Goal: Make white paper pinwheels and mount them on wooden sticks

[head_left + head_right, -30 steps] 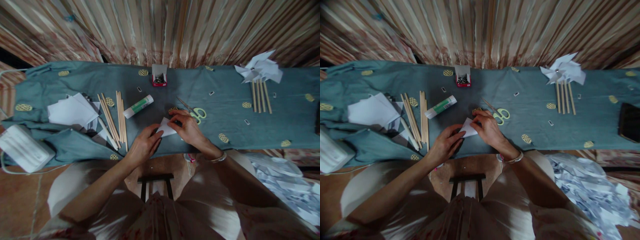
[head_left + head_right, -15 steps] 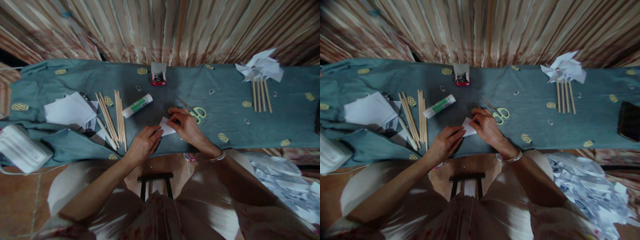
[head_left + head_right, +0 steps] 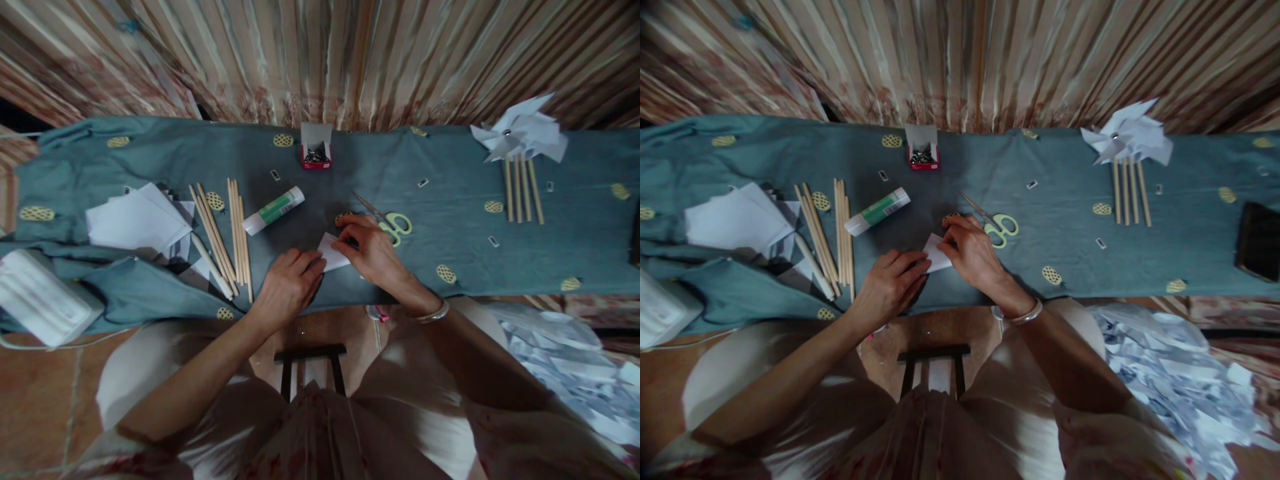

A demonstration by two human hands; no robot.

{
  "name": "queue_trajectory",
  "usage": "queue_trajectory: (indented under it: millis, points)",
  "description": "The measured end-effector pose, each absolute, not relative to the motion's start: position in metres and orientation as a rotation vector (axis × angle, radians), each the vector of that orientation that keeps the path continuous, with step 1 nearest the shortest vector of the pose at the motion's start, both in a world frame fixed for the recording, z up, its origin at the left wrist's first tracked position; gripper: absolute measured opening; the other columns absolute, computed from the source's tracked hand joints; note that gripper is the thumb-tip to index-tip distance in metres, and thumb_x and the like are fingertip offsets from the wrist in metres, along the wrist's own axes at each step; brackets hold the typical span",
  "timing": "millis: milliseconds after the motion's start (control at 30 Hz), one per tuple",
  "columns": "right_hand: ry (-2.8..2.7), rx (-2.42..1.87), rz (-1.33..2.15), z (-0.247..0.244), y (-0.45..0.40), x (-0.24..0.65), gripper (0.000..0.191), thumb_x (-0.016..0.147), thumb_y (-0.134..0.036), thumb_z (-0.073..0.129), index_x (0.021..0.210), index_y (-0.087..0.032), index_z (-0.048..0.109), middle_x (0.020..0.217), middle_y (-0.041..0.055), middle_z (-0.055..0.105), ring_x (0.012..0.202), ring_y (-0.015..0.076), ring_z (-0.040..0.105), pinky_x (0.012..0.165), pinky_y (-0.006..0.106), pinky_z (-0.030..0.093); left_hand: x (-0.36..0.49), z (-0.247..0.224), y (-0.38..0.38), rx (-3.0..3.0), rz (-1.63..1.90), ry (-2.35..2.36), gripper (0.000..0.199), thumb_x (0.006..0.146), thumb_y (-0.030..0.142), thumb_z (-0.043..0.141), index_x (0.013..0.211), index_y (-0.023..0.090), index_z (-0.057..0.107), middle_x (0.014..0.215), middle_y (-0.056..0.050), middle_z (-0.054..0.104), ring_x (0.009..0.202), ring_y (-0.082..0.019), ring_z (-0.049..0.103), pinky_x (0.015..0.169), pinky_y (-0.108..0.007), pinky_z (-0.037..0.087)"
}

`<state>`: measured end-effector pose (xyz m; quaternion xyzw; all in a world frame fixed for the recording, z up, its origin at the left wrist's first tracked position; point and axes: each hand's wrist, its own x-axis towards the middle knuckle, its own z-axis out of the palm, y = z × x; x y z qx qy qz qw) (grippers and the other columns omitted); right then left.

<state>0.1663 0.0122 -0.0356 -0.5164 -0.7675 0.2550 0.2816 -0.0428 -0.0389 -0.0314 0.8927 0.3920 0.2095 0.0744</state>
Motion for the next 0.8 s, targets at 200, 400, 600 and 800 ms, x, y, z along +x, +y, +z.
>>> queue_trajectory:
  millis: [200, 400, 600, 800]
  points:
    - [-2.066, -1.394, 0.712, -0.033, 0.014, 0.166, 0.012, 0.084, -0.02, 0.069, 0.073, -0.02, 0.066, 0.114, 0.0092, 0.071, 0.11, 0.0269, 0.063, 0.1, 0.046, 0.046, -0.042, -0.029, -0.038, 2.741, 0.601, 1.2, 0.023, 0.099, 0.022, 0.05, 0.113, 0.014, 0.067, 0.112, -0.013, 0.071, 0.1, -0.026, 0.059, 0.076, -0.04, 0.047]
    - [-2.071, -1.394, 0.713, -0.034, 0.016, 0.166, 0.013, 0.083, -0.018, 0.068, 0.071, -0.019, 0.066, 0.112, 0.0085, 0.071, 0.108, 0.0257, 0.064, 0.1, 0.044, 0.046, -0.039, -0.035, -0.041, 2.75, 0.647, 1.178, 0.03, 0.099, 0.019, 0.049, 0.125, 0.009, 0.06, 0.121, -0.016, 0.07, 0.106, -0.028, 0.061, 0.082, -0.041, 0.052]
    - [-2.062, -1.378, 0.701, -0.036, 0.018, 0.166, 0.013, 0.083, -0.018, 0.067, 0.07, -0.02, 0.067, 0.109, 0.0075, 0.071, 0.104, 0.0241, 0.064, 0.099, 0.043, 0.047, -0.035, -0.047, -0.048, 2.631, 0.656, 1.064, 0.047, 0.1, 0.02, 0.045, 0.146, 0.012, 0.042, 0.143, -0.02, 0.056, 0.138, -0.03, 0.049, 0.107, -0.051, 0.048]
    - [-2.066, -1.39, 0.7, -0.035, 0.018, 0.165, 0.015, 0.082, -0.018, 0.068, 0.068, -0.02, 0.066, 0.107, 0.007, 0.071, 0.101, 0.0236, 0.064, 0.097, 0.043, 0.048, -0.031, -0.051, -0.052, 2.663, 0.694, 1.035, 0.048, 0.1, 0.02, 0.047, 0.146, 0.008, 0.04, 0.142, -0.023, 0.056, 0.139, -0.031, 0.049, 0.109, -0.051, 0.048]
